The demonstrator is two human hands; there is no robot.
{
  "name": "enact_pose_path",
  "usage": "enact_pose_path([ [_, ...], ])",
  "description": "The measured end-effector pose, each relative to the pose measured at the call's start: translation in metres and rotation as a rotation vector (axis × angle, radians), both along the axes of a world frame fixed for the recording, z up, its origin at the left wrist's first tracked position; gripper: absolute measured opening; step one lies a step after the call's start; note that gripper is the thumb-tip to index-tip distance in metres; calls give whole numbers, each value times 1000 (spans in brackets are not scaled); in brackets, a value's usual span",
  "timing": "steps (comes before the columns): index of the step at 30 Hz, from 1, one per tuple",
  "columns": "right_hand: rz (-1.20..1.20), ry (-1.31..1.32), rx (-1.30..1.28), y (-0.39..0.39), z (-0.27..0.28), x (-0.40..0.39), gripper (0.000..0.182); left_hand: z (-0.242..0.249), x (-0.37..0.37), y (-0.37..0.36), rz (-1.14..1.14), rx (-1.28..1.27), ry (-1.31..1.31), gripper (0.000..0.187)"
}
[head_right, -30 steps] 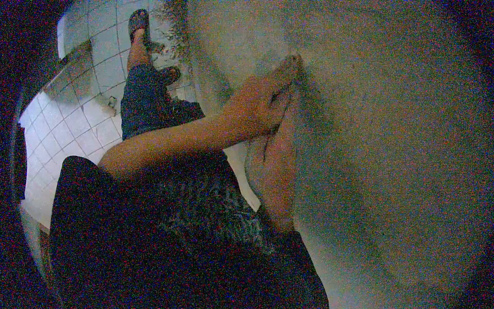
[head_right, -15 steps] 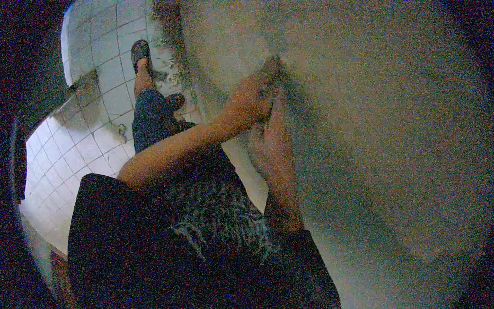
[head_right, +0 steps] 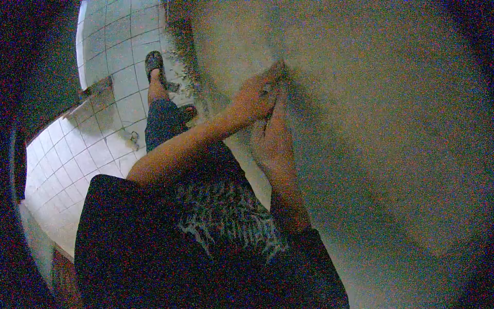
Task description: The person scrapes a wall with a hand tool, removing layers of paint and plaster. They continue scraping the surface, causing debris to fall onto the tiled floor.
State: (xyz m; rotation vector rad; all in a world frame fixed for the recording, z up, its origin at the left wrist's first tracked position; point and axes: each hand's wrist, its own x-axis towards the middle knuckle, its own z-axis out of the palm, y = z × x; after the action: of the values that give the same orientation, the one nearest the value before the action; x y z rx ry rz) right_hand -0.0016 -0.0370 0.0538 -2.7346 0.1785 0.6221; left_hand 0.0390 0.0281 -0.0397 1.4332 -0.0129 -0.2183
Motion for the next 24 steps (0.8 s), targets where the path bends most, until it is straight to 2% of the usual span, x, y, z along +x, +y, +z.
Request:
enact_pose_path([
  [3,106,-99,1,4,-1,1,61,-1,1,1,-20,61,-20,46],
  [5,-52,-39,243,23,21,-4,60,-1,-5,-8,74,37,-32,47],
  [8,78,-154,169,2,-9,8,60,-6,10,-1,20,71,-49,47],
  [12,63,-102,149,5,-2,12,60,3,12,5,49,14,-36,52],
  [14,-37,-65,190,6,-3,14,60,5,14,5,50,22,0,52],
  [17,1,-38,123,15,6,18,60,-3,22,5,19,-37,64,52],
  [21,137,-206,177,16,2,10,60,4,15,8,24,18,86,51],
  [24,28,-67,160,6,-8,24,61,-8,23,3,111,70,-20,50],
])
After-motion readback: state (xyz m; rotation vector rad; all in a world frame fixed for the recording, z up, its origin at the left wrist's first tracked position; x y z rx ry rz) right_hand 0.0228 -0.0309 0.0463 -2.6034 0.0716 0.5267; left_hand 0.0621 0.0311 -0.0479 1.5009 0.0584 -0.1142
